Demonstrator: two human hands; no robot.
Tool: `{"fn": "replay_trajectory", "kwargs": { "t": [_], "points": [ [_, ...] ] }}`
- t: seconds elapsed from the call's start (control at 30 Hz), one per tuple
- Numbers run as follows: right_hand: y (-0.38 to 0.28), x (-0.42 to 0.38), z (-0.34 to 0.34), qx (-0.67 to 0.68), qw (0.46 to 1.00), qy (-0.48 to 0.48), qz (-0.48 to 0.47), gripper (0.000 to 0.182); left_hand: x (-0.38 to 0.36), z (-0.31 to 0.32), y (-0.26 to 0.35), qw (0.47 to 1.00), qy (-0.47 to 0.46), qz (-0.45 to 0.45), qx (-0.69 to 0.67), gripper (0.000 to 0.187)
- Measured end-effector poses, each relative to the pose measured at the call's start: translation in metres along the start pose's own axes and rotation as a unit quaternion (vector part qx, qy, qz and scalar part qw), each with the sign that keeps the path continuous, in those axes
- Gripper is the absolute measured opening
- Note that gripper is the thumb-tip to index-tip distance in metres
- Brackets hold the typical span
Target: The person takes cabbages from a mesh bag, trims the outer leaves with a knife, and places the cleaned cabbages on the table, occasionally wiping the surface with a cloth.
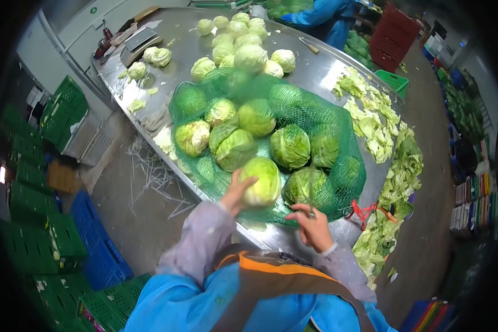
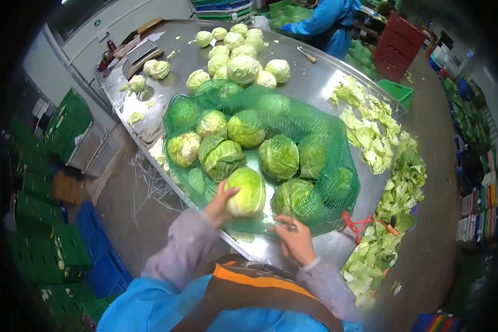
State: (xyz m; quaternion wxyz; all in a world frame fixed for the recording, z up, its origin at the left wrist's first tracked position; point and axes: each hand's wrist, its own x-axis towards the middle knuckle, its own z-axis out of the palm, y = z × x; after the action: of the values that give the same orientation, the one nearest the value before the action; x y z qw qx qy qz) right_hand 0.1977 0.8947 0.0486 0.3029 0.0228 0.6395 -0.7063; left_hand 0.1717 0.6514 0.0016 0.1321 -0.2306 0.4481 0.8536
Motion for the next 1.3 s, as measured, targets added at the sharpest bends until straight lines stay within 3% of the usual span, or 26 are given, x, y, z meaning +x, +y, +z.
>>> {"fn": "replay_trajectory", "kwargs": {
  "t": [0.03, 0.1, 0.13, 0.17, 0.2, 0.23, 0.3, 0.33, 0.37, 0.43, 0.47, 0.53, 0.57, 0.6, 0.67, 0.7, 0.77, 0.83, 0.9, 0.93, 1.0, 1.07, 1.17, 1.23, 1.27, 1.3],
  "points": [
    [-0.007, -0.013, -0.005, 0.027, 1.000, -0.005, 0.015, 0.040, -0.028, 0.012, 0.007, 0.996, -0.050, -0.007, -0.068, 0.104],
    [-0.004, -0.038, -0.025, 0.178, 0.983, -0.045, 0.025, 0.052, -0.061, 0.036, 0.007, 0.955, -0.246, 0.160, 0.030, 0.103],
    [0.016, -0.047, -0.044, 0.309, 0.947, -0.063, 0.063, 0.062, -0.075, 0.051, 0.009, 0.958, -0.251, 0.138, 0.029, 0.103],
    [0.046, -0.048, -0.066, 0.524, 0.798, -0.295, 0.027, 0.062, -0.079, 0.071, 0.015, 0.893, -0.290, 0.215, 0.270, 0.104],
    [0.038, -0.063, -0.060, 0.493, 0.862, -0.117, 0.010, 0.060, -0.079, 0.085, 0.012, 0.764, -0.316, 0.284, 0.486, 0.104],
    [0.026, -0.077, -0.057, 0.443, 0.894, 0.070, -0.001, 0.059, -0.073, 0.092, -0.006, 0.764, -0.335, 0.273, 0.479, 0.104],
    [0.032, -0.083, -0.090, 0.339, 0.934, 0.058, -0.098, 0.061, -0.051, 0.110, -0.043, 0.808, -0.488, -0.005, 0.330, 0.116],
    [0.041, -0.085, -0.108, 0.227, 0.957, 0.027, -0.177, 0.064, -0.067, 0.139, -0.021, 0.824, -0.443, -0.265, 0.233, 0.108],
    [0.057, -0.086, -0.124, 0.180, 0.956, 0.041, -0.228, 0.067, -0.048, 0.138, -0.063, 0.877, -0.348, -0.268, 0.195, 0.093],
    [0.074, -0.108, -0.144, -0.015, 0.984, 0.147, -0.095, 0.058, -0.009, 0.133, -0.150, 0.889, -0.259, 0.047, 0.375, 0.087],
    [0.083, -0.108, -0.133, -0.048, 0.974, 0.214, -0.063, 0.049, -0.012, 0.142, -0.152, 0.883, -0.273, 0.040, 0.380, 0.087],
    [0.126, -0.109, -0.128, 0.043, 0.939, 0.340, -0.040, 0.044, -0.031, 0.162, -0.143, 0.709, -0.233, 0.233, 0.624, 0.090],
    [0.138, -0.115, -0.131, 0.074, 0.915, 0.398, 0.003, 0.042, -0.038, 0.173, -0.144, 0.702, -0.248, 0.230, 0.627, 0.090],
    [0.148, -0.130, -0.131, 0.083, 0.910, 0.407, 0.007, 0.042, -0.046, 0.181, -0.146, 0.640, -0.217, 0.242, 0.696, 0.091],
    [0.161, -0.161, -0.134, -0.251, 0.853, 0.447, -0.096, 0.035, -0.062, 0.192, -0.145, 0.544, -0.183, 0.256, 0.778, 0.095],
    [0.158, -0.173, -0.132, -0.244, 0.853, 0.453, -0.089, 0.035, -0.070, 0.190, -0.143, 0.539, -0.192, 0.251, 0.781, 0.095],
    [0.148, -0.194, -0.125, -0.196, 0.877, 0.437, -0.027, 0.030, -0.083, 0.182, -0.130, 0.643, -0.218, 0.141, 0.720, 0.097],
    [0.158, -0.202, -0.124, -0.185, 0.881, 0.433, -0.052, 0.024, -0.092, 0.162, -0.091, 0.663, -0.228, 0.238, 0.672, 0.095],
    [0.165, -0.206, -0.124, -0.237, 0.878, 0.409, -0.079, 0.025, -0.108, 0.147, -0.036, 0.618, -0.166, 0.106, 0.762, 0.093],
    [0.162, -0.207, -0.125, -0.194, 0.900, 0.389, -0.023, 0.024, -0.112, 0.168, -0.032, 0.637, -0.217, 0.175, 0.718, 0.092],
    [0.159, -0.193, -0.130, -0.196, 0.897, 0.396, -0.033, 0.021, -0.092, 0.231, -0.069, 0.588, -0.361, 0.327, 0.645, 0.098],
    [0.165, -0.176, -0.134, -0.187, 0.882, 0.426, -0.077, 0.022, -0.043, 0.245, -0.137, 0.481, -0.350, 0.293, 0.749, 0.116],
    [0.145, -0.180, -0.137, -0.258, 0.852, 0.453, -0.043, 0.021, -0.015, 0.252, -0.168, 0.490, -0.300, 0.160, 0.802, 0.115],
    [0.145, -0.189, -0.141, -0.251, 0.844, 0.469, -0.071, 0.018, -0.014, 0.238, -0.158, 0.555, -0.297, 0.079, 0.773, 0.117],
    [0.144, -0.193, -0.141, -0.258, 0.854, 0.447, -0.064, 0.018, -0.009, 0.216, -0.163, 0.557, -0.310, 0.091, 0.765, 0.118],
    [0.146, -0.196, -0.139, -0.263, 0.864, 0.425, -0.054, 0.017, -0.007, 0.192, -0.180, 0.579, -0.324, 0.190, 0.724, 0.115]
  ]
}}
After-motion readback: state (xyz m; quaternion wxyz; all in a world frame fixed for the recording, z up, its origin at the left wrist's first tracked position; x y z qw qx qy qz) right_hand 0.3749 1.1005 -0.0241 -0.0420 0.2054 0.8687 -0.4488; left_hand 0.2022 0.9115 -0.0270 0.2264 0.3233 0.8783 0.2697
